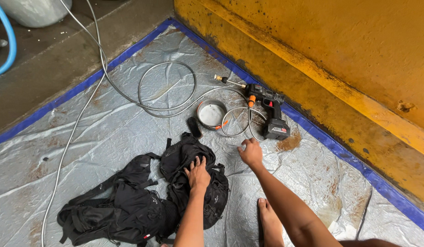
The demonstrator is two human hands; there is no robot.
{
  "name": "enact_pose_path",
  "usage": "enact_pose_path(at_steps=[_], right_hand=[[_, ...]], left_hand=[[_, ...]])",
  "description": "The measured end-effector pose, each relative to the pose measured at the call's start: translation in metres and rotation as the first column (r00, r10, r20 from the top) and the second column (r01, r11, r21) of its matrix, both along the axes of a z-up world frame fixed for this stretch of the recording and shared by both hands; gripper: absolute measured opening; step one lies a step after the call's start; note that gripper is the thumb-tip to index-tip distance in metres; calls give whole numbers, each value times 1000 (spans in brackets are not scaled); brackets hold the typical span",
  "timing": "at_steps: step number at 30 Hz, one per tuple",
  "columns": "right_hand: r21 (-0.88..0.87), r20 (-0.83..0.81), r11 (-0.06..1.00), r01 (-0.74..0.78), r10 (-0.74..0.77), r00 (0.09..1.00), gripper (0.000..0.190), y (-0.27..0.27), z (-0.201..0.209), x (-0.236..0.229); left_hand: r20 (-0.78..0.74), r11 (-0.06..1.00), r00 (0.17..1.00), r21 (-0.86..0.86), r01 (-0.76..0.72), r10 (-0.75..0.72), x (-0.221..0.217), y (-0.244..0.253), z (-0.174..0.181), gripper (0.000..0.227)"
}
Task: The person uses a handheld power tool on a black vest while sitting on a tarp-covered floor. They move the tool across different parts of the garment and adjust its position by hand.
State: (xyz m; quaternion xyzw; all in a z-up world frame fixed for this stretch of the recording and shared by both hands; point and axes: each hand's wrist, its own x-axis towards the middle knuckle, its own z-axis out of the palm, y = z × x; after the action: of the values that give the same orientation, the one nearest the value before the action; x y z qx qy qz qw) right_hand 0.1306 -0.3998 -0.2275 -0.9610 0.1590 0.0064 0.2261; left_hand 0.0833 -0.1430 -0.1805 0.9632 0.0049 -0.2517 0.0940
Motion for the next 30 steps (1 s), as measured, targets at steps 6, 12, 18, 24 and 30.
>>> enact_pose_path(at_steps=[6,12,18,24,30], right_hand=[[-328,230,907,263,-193,954,36,-65,59,53],[-217,-345,915,339,-397,850,106,-119,54,88],[-403,-311,891,206,-346,885,96,-105,40,76],[-222,-52,842,492,-514,856,91,-40,6,39],[-67,-79,852,519,-523,848,103,19,-16,-22]], left_hand=[[-32,999,999,38,4,-3,2,-5,-3,67],[116,996,993,92,14,-24,9,-5,-52,76],[194,994,980,110,21,-42,19,-9,-69,71],[49,992,996,108,66,-72,30,-16,-43,66],[3,997,997,-11,72,-72,20,-3,-10,73]])
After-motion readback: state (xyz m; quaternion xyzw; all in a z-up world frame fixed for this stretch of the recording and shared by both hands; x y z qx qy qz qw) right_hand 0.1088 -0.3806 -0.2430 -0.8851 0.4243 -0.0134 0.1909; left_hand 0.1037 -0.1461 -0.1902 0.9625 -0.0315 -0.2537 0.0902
